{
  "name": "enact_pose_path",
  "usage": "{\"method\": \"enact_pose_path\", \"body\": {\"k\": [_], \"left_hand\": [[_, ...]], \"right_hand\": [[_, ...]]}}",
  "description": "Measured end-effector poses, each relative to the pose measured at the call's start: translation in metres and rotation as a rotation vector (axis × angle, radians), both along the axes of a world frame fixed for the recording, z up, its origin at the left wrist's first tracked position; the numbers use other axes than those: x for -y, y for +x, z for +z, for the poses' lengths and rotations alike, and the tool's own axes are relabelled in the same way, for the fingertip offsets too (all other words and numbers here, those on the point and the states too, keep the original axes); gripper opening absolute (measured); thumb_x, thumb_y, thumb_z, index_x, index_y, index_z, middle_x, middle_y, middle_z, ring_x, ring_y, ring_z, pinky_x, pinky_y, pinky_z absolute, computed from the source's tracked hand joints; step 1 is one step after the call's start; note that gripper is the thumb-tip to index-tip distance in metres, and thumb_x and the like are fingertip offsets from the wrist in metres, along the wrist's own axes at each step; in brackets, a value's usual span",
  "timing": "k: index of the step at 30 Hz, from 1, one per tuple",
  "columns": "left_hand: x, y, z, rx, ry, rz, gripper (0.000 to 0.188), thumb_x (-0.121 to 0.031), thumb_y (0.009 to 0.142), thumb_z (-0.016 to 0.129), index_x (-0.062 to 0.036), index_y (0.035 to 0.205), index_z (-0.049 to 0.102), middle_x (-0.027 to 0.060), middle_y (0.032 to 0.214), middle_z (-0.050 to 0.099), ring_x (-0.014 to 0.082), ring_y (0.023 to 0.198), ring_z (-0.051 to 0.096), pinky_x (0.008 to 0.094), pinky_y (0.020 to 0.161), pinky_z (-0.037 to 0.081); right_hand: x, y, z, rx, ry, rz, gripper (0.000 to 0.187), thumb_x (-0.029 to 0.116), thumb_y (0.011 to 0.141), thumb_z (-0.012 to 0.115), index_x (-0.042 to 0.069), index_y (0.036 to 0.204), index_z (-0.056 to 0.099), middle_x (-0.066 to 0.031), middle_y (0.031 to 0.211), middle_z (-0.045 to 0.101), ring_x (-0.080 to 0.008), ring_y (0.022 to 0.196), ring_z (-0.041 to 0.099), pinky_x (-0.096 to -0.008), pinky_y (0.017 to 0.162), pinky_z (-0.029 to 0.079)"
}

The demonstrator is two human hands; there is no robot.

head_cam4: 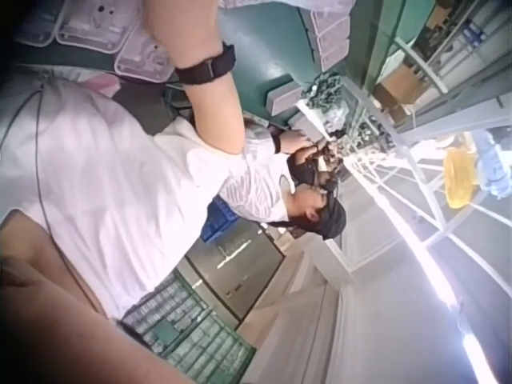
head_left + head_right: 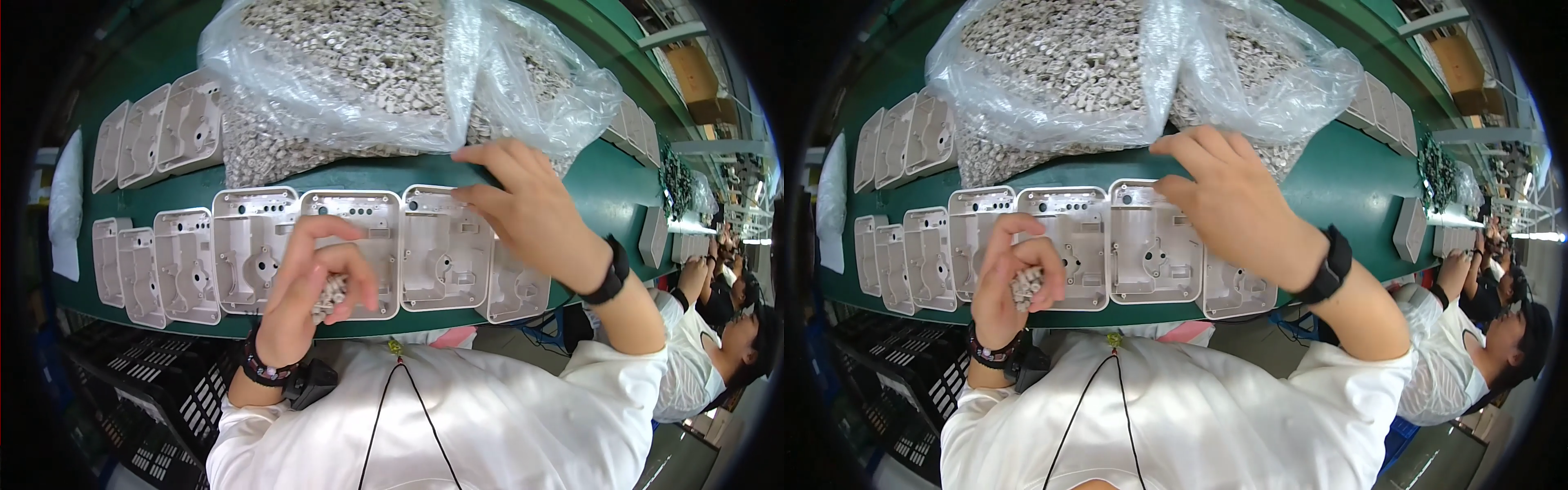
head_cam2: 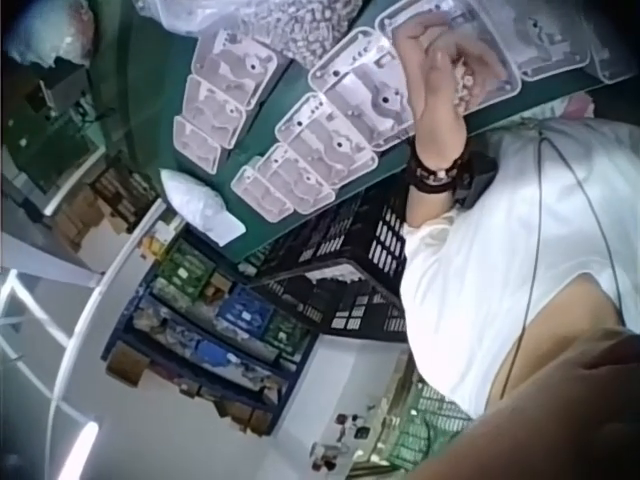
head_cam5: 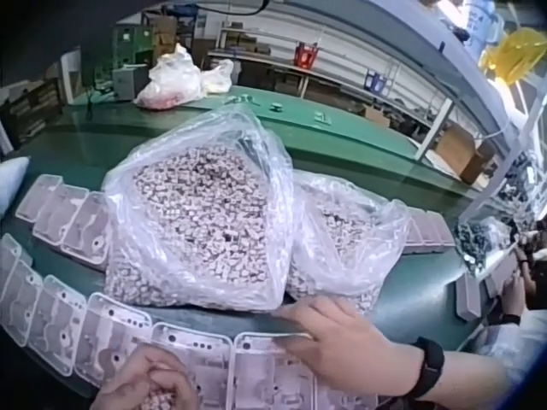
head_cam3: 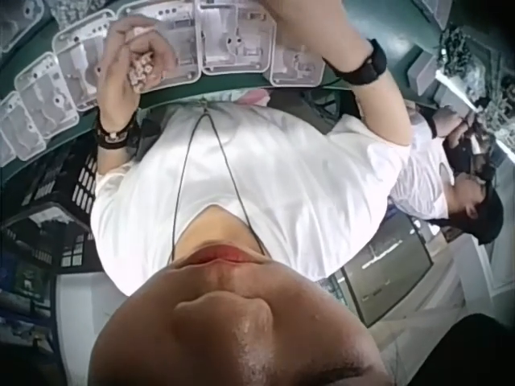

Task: Assemble small plastic component housings by inserting internal parts.

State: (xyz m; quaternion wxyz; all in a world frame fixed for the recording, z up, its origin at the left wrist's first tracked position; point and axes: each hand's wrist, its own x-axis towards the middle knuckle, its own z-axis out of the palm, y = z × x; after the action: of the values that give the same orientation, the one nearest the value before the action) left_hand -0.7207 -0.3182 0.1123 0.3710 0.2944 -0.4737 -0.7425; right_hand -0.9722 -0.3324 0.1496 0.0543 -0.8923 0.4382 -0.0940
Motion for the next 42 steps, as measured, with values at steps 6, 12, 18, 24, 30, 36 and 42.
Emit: {"method": "enact_pose_path", "body": {"k": [6, 12, 18, 24, 30, 36, 42], "left_hand": [[0.000, -0.007, 0.002, 0.025, 0.090, -0.141, 0.074, -0.066, 0.085, 0.021, -0.0011, 0.120, 0.032, 0.0053, 0.075, 0.053, 0.0065, 0.054, 0.039, 0.0195, 0.048, 0.029], [-0.003, 0.005, 0.001, -0.006, 0.075, -0.115, 0.076, -0.066, 0.084, 0.024, -0.0002, 0.121, 0.031, 0.0042, 0.081, 0.055, 0.0056, 0.057, 0.040, 0.0186, 0.050, 0.030], [-0.006, 0.013, 0.000, -0.055, 0.115, -0.074, 0.039, -0.030, 0.092, 0.050, 0.0009, 0.114, 0.042, 0.0032, 0.085, 0.057, 0.0049, 0.065, 0.047, 0.0175, 0.057, 0.037], [-0.005, 0.021, -0.007, 0.081, -0.135, 0.143, 0.025, -0.004, 0.082, 0.062, 0.0001, 0.104, 0.050, 0.0047, 0.086, 0.059, 0.0054, 0.066, 0.050, 0.0184, 0.059, 0.040], [-0.006, 0.031, 0.003, 0.533, -0.626, 0.276, 0.020, -0.002, 0.072, 0.070, -0.0018, 0.088, 0.058, 0.0057, 0.073, 0.060, 0.0110, 0.053, 0.051, 0.0215, 0.049, 0.038], [-0.006, 0.033, 0.008, 0.594, -0.744, 0.326, 0.017, -0.003, 0.068, 0.072, -0.0027, 0.080, 0.060, 0.0065, 0.068, 0.059, 0.0155, 0.050, 0.052, 0.0253, 0.045, 0.038], [-0.007, 0.036, 0.009, 0.581, -0.621, 0.355, 0.014, -0.001, 0.070, 0.070, -0.0021, 0.079, 0.060, 0.0066, 0.072, 0.062, 0.0140, 0.053, 0.055, 0.0246, 0.047, 0.041]], "right_hand": [[-0.022, 0.065, 0.014, 0.342, 0.102, 0.004, 0.024, 0.009, 0.064, 0.069, 0.009, 0.087, 0.063, -0.0071, 0.100, 0.053, -0.0258, 0.088, 0.050, -0.0357, 0.071, 0.037], [-0.015, 0.084, 0.004, 0.452, 0.107, 0.102, 0.019, 0.005, 0.067, 0.066, 0.010, 0.084, 0.062, -0.0062, 0.090, 0.053, -0.0246, 0.079, 0.050, -0.0338, 0.064, 0.036], [-0.002, 0.076, 0.005, 0.591, 0.267, 0.073, 0.017, 0.004, 0.068, 0.066, 0.009, 0.084, 0.061, -0.0052, 0.081, 0.054, -0.0240, 0.072, 0.051, -0.0340, 0.064, 0.037], [-0.006, 0.078, 0.002, 0.544, 0.198, 0.140, 0.018, 0.003, 0.071, 0.065, 0.007, 0.088, 0.061, -0.0061, 0.081, 0.058, -0.0233, 0.071, 0.055, -0.0339, 0.064, 0.040], [-0.004, 0.086, 0.005, 0.552, 0.384, 0.093, 0.017, 0.005, 0.072, 0.065, 0.006, 0.088, 0.060, -0.0073, 0.083, 0.059, -0.0236, 0.075, 0.057, -0.0321, 0.064, 0.041], [0.003, 0.095, 0.005, 0.505, 0.467, 0.073, 0.013, 0.005, 0.071, 0.066, 0.005, 0.082, 0.059, -0.0080, 0.084, 0.059, -0.0257, 0.075, 0.057, -0.0319, 0.066, 0.042], [0.012, 0.094, 0.006, 0.523, 0.311, 0.072, 0.013, 0.002, 0.068, 0.067, 0.004, 0.078, 0.058, -0.0072, 0.088, 0.055, -0.0252, 0.077, 0.056, -0.0331, 0.067, 0.043]]}}
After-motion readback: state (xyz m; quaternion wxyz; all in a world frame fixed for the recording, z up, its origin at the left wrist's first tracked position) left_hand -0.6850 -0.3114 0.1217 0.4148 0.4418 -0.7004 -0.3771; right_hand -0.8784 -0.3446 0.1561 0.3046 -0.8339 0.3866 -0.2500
